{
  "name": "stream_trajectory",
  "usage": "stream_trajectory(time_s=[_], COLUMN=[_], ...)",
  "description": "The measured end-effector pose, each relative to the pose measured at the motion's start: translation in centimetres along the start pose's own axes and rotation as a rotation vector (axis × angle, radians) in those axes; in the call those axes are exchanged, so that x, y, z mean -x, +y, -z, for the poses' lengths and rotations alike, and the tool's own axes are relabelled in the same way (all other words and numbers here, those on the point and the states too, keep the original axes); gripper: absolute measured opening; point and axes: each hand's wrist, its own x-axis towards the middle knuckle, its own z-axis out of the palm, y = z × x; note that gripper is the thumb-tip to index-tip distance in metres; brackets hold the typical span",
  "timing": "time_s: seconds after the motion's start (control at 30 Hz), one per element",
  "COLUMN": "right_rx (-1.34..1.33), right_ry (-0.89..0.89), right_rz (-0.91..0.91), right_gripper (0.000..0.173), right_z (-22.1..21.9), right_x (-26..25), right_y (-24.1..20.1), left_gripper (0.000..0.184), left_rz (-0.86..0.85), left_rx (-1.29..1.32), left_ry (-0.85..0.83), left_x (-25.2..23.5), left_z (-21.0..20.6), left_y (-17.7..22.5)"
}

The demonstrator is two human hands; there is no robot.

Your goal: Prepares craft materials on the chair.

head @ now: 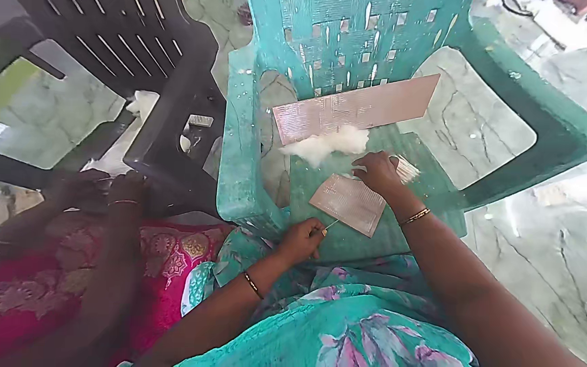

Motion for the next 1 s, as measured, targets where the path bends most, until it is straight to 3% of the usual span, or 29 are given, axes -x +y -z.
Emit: stream_trajectory(time_s=[0.13, 0.2, 0.3, 0.4, 0.5, 0.6, 0.73, 0.87, 1.0], right_rx=[-0.027, -0.162, -0.501, -1.023, -1.427, -1.642, -1.736, -1.677, -1.604], right_ry=[-0.085, -0.051, 0.033, 0.027, 0.0, -0.043, -0.06, 0.003, 0.054], right_rz=[0.015, -0.022, -0.09, -0.21, -0.299, -0.299, -0.236, -0.131, -0.138], right_gripper=[0.018, 0.022, 0.025, 0.016, 0.011, 0.014, 0.015, 0.015, 0.016], right_z=[-1.0, -0.5, 0.5, 1.2, 1.7, 1.8, 1.0, 0.3, 1.0], right_x=[0.0, 0.6, 2.2, 5.0, 8.5, 11.7, 14.5, 15.5, 16.2], right_y=[-0.4, -0.5, -0.4, -1.5, -3.2, -4.6, -5.9, -5.8, -5.0], left_gripper=[0.027, 0.026, 0.026, 0.026, 0.014, 0.003, 0.02, 0.008, 0.005], left_rz=[-0.029, -0.027, -0.002, -0.007, -0.071, -0.139, -0.247, -0.266, -0.276], left_rx=[0.002, 0.008, 0.028, 0.084, 0.294, 0.493, 0.604, 0.596, 0.514], left_ry=[0.018, 0.025, 0.027, 0.057, 0.177, 0.306, 0.275, 0.285, 0.338], left_x=[0.0, 0.1, 0.0, 0.0, 0.3, 0.9, 1.6, 1.8, 2.0], left_z=[-0.1, -0.1, -0.2, 0.0, -0.3, -0.9, -1.9, -3.2, -3.4], left_y=[-0.3, -0.2, 0.0, 0.0, 0.7, 3.4, 7.0, 8.6, 9.1])
